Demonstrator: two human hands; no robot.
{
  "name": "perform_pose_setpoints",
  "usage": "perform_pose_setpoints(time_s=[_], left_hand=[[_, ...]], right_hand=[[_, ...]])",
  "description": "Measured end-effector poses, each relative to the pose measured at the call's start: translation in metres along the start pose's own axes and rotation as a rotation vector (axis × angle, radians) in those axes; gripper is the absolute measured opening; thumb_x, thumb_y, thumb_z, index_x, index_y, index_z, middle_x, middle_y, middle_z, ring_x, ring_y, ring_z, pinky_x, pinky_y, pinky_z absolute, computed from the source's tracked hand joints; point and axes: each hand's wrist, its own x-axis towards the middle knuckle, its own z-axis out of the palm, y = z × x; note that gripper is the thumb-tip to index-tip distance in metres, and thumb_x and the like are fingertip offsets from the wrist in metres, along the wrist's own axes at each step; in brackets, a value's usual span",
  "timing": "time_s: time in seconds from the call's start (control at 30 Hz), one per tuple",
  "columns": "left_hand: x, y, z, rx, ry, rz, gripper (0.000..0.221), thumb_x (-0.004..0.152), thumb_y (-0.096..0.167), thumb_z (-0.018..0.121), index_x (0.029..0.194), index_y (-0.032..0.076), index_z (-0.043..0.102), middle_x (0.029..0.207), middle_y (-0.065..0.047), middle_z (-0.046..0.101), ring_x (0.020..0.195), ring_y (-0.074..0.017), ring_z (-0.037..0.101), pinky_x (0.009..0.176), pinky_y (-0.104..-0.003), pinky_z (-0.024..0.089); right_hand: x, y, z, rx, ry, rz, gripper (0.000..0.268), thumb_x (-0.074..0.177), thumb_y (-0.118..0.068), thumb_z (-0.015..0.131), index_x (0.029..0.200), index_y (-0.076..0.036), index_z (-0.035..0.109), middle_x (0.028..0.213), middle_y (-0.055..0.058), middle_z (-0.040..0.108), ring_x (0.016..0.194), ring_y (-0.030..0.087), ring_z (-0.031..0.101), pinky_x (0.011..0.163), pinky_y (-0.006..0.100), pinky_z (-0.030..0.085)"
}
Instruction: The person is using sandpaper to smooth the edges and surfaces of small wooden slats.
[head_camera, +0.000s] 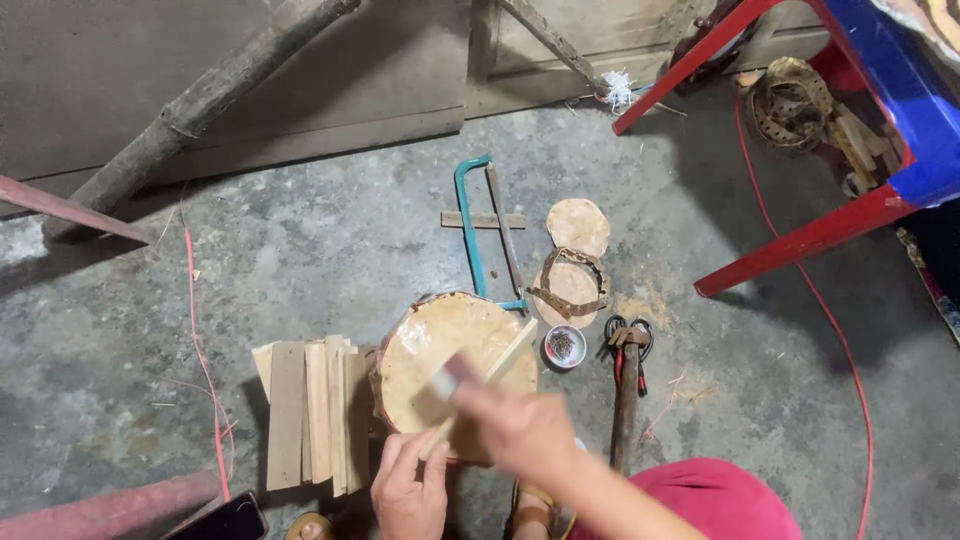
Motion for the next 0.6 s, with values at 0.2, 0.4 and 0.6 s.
perform_pose_setpoints(time_s=[0.2,0.4,0.6], left_hand=[[0.005,0.017,-0.003,-0.017,0.019,0.018,0.02,0.082,0.017,0.078,0.102,0.022,0.079,0.089,0.007,0.068,0.076,-0.0112,0.069,0.065,-0.026,0.055],[0.025,0.058,-0.011,-0.518,0.122,-0.567,0.026,0.084,0.011,0.068,0.109,0.007,0.077,0.094,-0.009,0.068,0.084,-0.0238,0.068,0.074,-0.036,0.055],[0.004,0.015,-0.006,-0.085,-0.011,-0.019,0.017,0.086,0.02,0.075,0.102,0.017,0.08,0.091,0.004,0.069,0.079,-0.012,0.069,0.071,-0.025,0.053]], right_hand=[[0.022,0.057,-0.018,-0.122,-0.032,0.391,0.048,0.087,-0.005,0.056,0.123,-0.035,0.066,0.111,-0.004,0.079,0.043,0.007,0.061,0.03,0.022,0.044],[-0.004,-0.035,-0.004,0.039,-0.054,-0.112,0.05,0.083,-0.002,0.052,0.125,-0.027,0.058,0.108,0.001,0.05,0.036,0.016,0.046,0.027,0.032,0.037],[0.007,0.036,-0.002,-0.107,-0.132,0.2,0.045,0.09,-0.029,0.059,0.132,-0.046,0.057,0.101,-0.009,0.078,0.051,0.019,0.066,0.042,0.037,0.052]])
